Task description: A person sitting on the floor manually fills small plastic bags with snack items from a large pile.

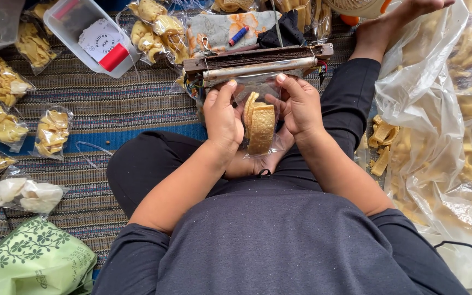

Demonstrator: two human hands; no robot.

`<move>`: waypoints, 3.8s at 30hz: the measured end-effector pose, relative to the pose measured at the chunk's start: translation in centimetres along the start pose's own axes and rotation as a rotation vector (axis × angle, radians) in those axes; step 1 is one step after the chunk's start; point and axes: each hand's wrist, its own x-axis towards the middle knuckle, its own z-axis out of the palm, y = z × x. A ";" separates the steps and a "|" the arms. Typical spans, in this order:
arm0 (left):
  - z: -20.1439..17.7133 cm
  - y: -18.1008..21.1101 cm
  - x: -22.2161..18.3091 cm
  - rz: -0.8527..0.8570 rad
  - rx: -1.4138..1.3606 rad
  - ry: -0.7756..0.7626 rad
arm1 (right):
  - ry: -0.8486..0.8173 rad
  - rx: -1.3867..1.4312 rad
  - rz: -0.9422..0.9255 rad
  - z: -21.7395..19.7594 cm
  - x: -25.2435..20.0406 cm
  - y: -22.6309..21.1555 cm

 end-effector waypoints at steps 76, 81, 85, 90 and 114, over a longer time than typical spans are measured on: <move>-14.6 -9.6 3.4 0.071 2.125 -0.872 | -0.242 -0.442 -0.539 -11.5 -7.2 -0.2; -17.3 -12.0 7.8 0.176 2.058 -0.880 | -0.184 -1.171 -0.919 -15.9 -6.5 6.5; -15.3 -9.4 4.7 0.867 1.939 -1.082 | -0.320 -1.188 -1.205 -12.4 -6.6 5.8; -11.5 -3.4 0.3 1.404 1.283 -1.254 | -0.406 -1.373 -1.107 -14.3 -4.7 7.8; -14.4 -3.5 1.3 0.035 0.701 -0.603 | -0.571 -0.373 -0.281 -16.8 -3.0 9.4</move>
